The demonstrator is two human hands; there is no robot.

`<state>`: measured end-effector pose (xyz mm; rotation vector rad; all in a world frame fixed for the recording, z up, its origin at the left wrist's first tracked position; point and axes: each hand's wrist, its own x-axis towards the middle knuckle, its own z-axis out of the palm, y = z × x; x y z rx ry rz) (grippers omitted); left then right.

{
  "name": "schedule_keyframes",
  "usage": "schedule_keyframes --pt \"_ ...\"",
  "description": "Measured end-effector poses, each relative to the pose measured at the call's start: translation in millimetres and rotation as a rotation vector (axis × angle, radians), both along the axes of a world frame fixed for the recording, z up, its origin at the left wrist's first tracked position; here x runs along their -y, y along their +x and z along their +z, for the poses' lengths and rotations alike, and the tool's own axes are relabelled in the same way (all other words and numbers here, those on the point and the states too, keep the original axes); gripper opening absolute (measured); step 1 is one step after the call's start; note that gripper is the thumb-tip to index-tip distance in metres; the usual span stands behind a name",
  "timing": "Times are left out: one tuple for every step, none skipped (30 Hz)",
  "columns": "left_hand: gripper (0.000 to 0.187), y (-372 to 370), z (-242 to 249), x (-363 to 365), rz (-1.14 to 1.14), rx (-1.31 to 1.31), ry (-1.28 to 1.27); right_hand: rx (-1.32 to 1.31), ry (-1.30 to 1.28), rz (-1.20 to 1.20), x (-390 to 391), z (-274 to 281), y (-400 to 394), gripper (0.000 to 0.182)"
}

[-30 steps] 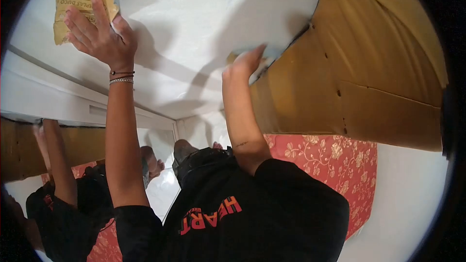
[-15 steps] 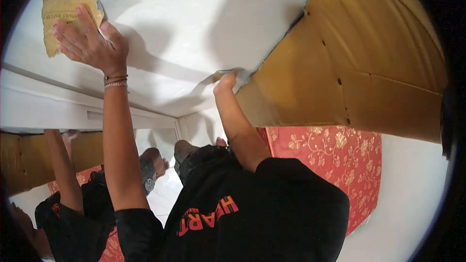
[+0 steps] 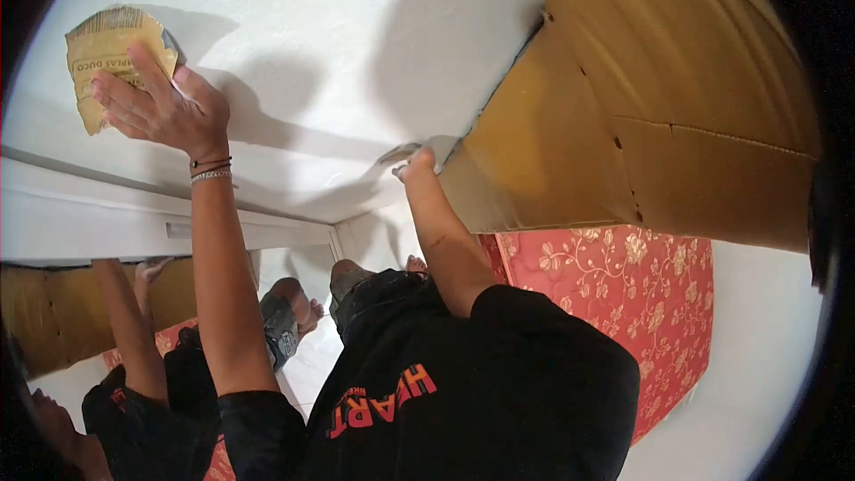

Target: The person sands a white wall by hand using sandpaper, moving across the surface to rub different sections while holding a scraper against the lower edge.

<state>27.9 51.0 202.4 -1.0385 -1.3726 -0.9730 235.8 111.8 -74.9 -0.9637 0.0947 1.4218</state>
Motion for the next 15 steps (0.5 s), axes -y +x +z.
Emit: schedule_keyframes --pt "0.05 1.3 -1.0 2.0 0.007 0.008 -0.019 0.146 0.005 -0.059 -2.8 -7.0 -2.4 0.045" --pt "0.05 0.8 4.0 -1.4 0.015 0.006 -0.025 0.282 0.023 -0.119 -11.1 -0.7 -8.8 0.045" --pt "0.05 -0.2 6.6 -2.7 0.021 -0.001 -0.025 0.394 0.12 -0.126 -8.7 37.8 -13.7 0.045" --pt "0.05 0.0 6.1 -2.9 0.015 0.006 -0.02 0.517 0.261 -0.138 -2.8 89.8 -19.8 0.047" --pt "0.05 1.2 3.0 -1.3 0.005 0.016 -0.023 0.668 0.404 -0.16 3.0 135.4 -25.9 0.048" --pt "0.05 2.5 0.7 0.2 0.001 0.016 -0.037 0.821 0.54 -0.169 8.4 172.8 -27.7 0.051" --pt "0.05 2.7 1.3 -0.3 0.0 0.016 -0.03 0.931 0.712 -0.125 8.6 193.3 -25.5 0.05" --pt "0.05 2.5 2.6 -1.5 0.0 0.015 -0.02 0.93 0.711 -0.127 7.4 202.3 -22.6 0.05" --pt "0.05 2.7 3.3 -2.0 0.0 0.012 -0.02 1.145 0.831 -0.179 6.7 208.5 -18.3 0.05" --pt "0.05 3.1 3.5 -2.3 -0.014 0.015 -0.014 1.361 0.95 -0.232 5.7 211.2 -14.2 0.052" --pt "0.05 3.3 3.9 -2.2 -0.026 0.02 -0.008 1.293 0.915 -0.181 3.3 191.2 -9.5 0.055" --pt "0.05 3.6 4.1 -1.7 -0.022 0.018 -0.003 1.224 0.881 -0.134 0.8 153.8 -7.7 0.058" --pt "0.051 4.2 4.2 -1.4 -0.013 0.021 -0.011 1.102 0.577 -0.125 0.8 111.0 -12.3 0.054" --pt "0.051 4.3 4.7 -1.7 -0.002 0.025 -0.017 0.996 0.41 -0.1 -15.8 29.8 -12.5 0.05" --pt "0.051 3.5 6.0 -2.1 0.0 0.021 -0.013 0.944 0.281 -0.166 -13.1 -8.4 -13.2 0.047"
